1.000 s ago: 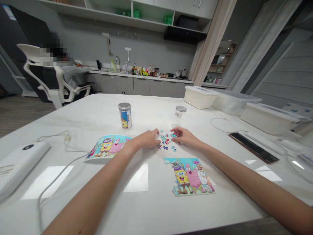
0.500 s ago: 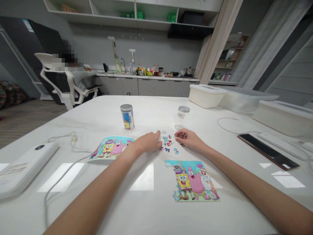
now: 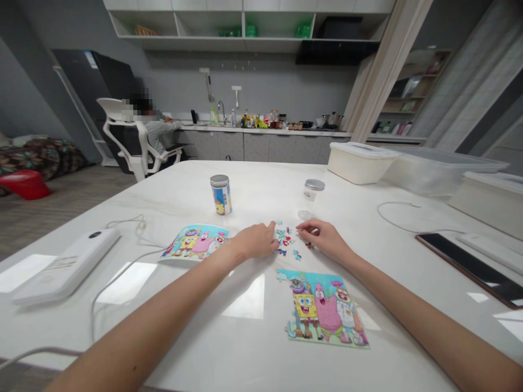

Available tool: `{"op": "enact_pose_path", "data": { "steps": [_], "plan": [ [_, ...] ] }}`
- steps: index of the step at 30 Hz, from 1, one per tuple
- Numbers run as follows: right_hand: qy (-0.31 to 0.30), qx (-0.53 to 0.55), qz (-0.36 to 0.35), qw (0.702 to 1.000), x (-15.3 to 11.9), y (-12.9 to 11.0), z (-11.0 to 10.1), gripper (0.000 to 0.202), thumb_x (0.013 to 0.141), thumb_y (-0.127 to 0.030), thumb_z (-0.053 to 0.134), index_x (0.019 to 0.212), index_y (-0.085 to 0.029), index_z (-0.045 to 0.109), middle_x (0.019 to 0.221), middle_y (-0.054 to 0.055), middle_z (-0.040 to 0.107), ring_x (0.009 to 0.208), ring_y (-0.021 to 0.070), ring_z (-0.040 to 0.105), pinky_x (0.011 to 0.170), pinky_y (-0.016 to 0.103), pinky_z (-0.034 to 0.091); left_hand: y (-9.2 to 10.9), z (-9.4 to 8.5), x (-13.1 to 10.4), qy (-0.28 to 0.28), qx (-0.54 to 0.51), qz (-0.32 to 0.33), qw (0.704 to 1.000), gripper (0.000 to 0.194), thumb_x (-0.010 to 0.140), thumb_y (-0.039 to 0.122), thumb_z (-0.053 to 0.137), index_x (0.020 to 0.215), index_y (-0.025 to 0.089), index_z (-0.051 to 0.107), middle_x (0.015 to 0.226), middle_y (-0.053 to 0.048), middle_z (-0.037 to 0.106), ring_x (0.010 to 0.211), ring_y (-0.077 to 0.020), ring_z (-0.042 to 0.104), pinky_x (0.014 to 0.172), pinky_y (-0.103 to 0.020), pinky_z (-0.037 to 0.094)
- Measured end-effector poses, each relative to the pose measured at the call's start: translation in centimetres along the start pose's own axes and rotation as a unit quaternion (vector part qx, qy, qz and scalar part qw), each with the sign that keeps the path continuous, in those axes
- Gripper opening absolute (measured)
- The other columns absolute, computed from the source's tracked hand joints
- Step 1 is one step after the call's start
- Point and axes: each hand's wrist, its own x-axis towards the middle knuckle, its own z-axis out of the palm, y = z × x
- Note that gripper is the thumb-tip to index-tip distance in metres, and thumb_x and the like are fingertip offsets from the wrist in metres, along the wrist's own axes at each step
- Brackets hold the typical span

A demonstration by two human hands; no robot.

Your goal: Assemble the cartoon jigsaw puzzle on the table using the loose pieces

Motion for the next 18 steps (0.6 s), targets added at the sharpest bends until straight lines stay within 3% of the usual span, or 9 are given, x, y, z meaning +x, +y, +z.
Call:
{"op": "enact_pose_path", "data": {
  "steps": [5,9,13,18],
  "plan": [
    [-0.009,0.014,0.016,1.0,-0.2,-0.7,0.0,0.021,0.079,-0.036,0.062,0.086,-0.018,0.071,0.077,0.005,0.071,0.07,0.0195,0.066,0.067,0.033,0.051,-0.4,-0.2,-1.6,-0.019,-0.009,0.032,0.999,0.051,0.093,0.046,0.028,0.127,0.013,0.043,0.095,-0.017,0.068,0.088,-0.0305,0.066,0.073,-0.038,0.048],
    [-0.004,0.031,0.016,0.999,-0.3,-0.8,0.1,0.017,0.079,-0.033,0.061,0.082,-0.018,0.069,0.085,0.006,0.071,0.075,0.0195,0.066,0.069,0.032,0.053,-0.7,0.7,-3.5,0.001,-0.011,0.029,1.0,0.055,0.097,0.042,0.016,0.139,0.008,0.03,0.1,-0.019,0.067,0.093,-0.0302,0.065,0.079,-0.04,0.046],
    [0.0,-0.008,-0.054,0.999,-0.5,-0.9,0.0,0.014,0.081,-0.026,0.059,0.083,-0.02,0.072,0.09,0.005,0.066,0.072,0.0163,0.062,0.064,0.03,0.05,-0.9,1.6,-4.5,0.025,-0.025,0.046,0.998,0.053,0.098,0.042,0.016,0.139,0.012,0.028,0.105,-0.017,0.067,0.095,-0.0276,0.064,0.077,-0.037,0.046],
    [-0.085,-0.065,-0.168,0.98,-1.1,-1.4,-0.6,0.016,0.085,-0.019,0.057,0.087,-0.022,0.073,0.089,0.004,0.063,0.072,0.0139,0.059,0.063,0.028,0.048,-0.8,2.3,-4.4,0.057,-0.026,0.05,0.997,0.044,0.095,0.036,0.027,0.131,0.012,0.032,0.085,-0.011,0.068,0.078,-0.0247,0.065,0.062,-0.033,0.043]
  ]
}}
